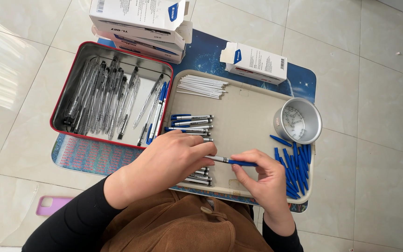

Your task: Manually assembling ballpoint pens by inserting ink refills into barrels and organizing them on a tray.

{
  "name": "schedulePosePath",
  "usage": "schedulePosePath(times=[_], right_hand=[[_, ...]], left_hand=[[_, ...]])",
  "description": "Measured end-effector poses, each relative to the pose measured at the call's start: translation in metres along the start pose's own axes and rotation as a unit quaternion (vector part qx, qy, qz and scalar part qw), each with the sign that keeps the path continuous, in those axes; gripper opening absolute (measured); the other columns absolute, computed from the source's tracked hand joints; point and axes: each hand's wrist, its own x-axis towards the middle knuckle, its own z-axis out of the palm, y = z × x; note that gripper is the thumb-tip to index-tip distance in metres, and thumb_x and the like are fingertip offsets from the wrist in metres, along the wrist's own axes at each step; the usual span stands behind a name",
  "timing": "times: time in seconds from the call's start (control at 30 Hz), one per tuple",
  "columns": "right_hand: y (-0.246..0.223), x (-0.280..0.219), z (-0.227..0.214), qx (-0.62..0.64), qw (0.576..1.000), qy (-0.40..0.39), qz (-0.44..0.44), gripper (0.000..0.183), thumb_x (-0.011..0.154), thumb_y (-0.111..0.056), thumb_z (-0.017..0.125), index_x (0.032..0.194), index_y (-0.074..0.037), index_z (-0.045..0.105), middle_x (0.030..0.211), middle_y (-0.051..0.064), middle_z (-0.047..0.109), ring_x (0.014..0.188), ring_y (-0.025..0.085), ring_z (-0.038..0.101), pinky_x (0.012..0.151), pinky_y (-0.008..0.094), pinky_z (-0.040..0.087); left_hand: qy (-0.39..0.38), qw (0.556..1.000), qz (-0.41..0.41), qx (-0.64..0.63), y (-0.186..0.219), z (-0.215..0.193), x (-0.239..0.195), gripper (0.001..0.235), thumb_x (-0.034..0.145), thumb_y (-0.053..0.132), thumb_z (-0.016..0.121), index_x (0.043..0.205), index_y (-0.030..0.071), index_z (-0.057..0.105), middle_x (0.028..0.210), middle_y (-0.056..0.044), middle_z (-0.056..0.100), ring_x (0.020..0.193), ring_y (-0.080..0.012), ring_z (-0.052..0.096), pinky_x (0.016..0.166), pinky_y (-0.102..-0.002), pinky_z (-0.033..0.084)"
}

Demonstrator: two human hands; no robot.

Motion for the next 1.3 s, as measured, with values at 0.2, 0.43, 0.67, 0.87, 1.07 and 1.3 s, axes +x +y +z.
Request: schedulePosePath(times=[0.2,0.43,0.67,0.87,1.07,1.3], right_hand=[[0.004,0.001,0.002,-0.031,0.998,-0.042,0.022,0.007,0.077,-0.008,0.073,0.084,-0.006,0.073,0.075,0.003,0.069,0.070,0.011,0.063,0.066,0.022,0.050],[0.018,-0.001,-0.009,-0.007,0.996,-0.043,0.078,0.010,0.081,-0.009,0.066,0.082,-0.005,0.074,0.076,0.004,0.072,0.072,0.010,0.064,0.068,0.021,0.051],[0.032,-0.008,-0.016,0.043,0.989,0.023,0.141,0.010,0.082,-0.010,0.065,0.081,-0.004,0.072,0.064,0.005,0.064,0.061,0.012,0.059,0.057,0.022,0.048],[0.028,-0.007,-0.014,0.043,0.988,0.009,0.150,0.009,0.082,-0.009,0.066,0.083,-0.002,0.072,0.064,0.004,0.062,0.061,0.012,0.057,0.060,0.022,0.047],[0.017,-0.003,-0.003,-0.006,0.992,-0.039,0.118,0.006,0.080,-0.004,0.067,0.083,-0.004,0.073,0.079,0.004,0.072,0.076,0.010,0.067,0.075,0.022,0.055],[0.012,-0.004,-0.015,-0.032,0.995,-0.032,0.087,0.008,0.078,-0.003,0.066,0.081,-0.005,0.073,0.074,0.003,0.071,0.070,0.010,0.065,0.068,0.020,0.054]], left_hand=[[0.019,0.999,0.028,-0.009,-0.002,-0.006,0.001,0.018,0.092,0.028,0.064,0.085,0.014,0.055,0.069,0.000,0.052,0.062,-0.0232,0.054,0.059,-0.036,0.040],[0.018,0.999,-0.027,-0.001,-0.014,-0.028,-0.007,0.014,0.095,0.022,0.055,0.083,0.013,0.053,0.070,-0.002,0.055,0.065,-0.0248,0.054,0.058,-0.038,0.037],[0.044,0.991,-0.043,0.116,-0.025,0.013,-0.009,0.008,0.080,0.007,0.058,0.077,0.012,0.053,0.069,-0.004,0.052,0.066,-0.0259,0.047,0.064,-0.037,0.038],[0.052,0.979,-0.009,0.196,-0.024,0.023,-0.004,0.022,0.076,-0.003,0.061,0.064,0.013,0.050,0.069,-0.004,0.050,0.071,-0.0234,0.047,0.075,-0.035,0.040],[0.048,0.997,0.053,-0.034,0.001,0.008,0.003,0.034,0.088,0.034,0.067,0.112,0.011,0.061,0.093,-0.008,0.058,0.083,-0.0261,0.057,0.074,-0.040,0.041],[0.011,0.994,0.098,0.051,-0.008,0.003,0.011,0.009,0.084,0.010,0.062,0.077,0.013,0.057,0.070,-0.001,0.056,0.066,-0.0215,0.049,0.066,-0.036,0.036]])
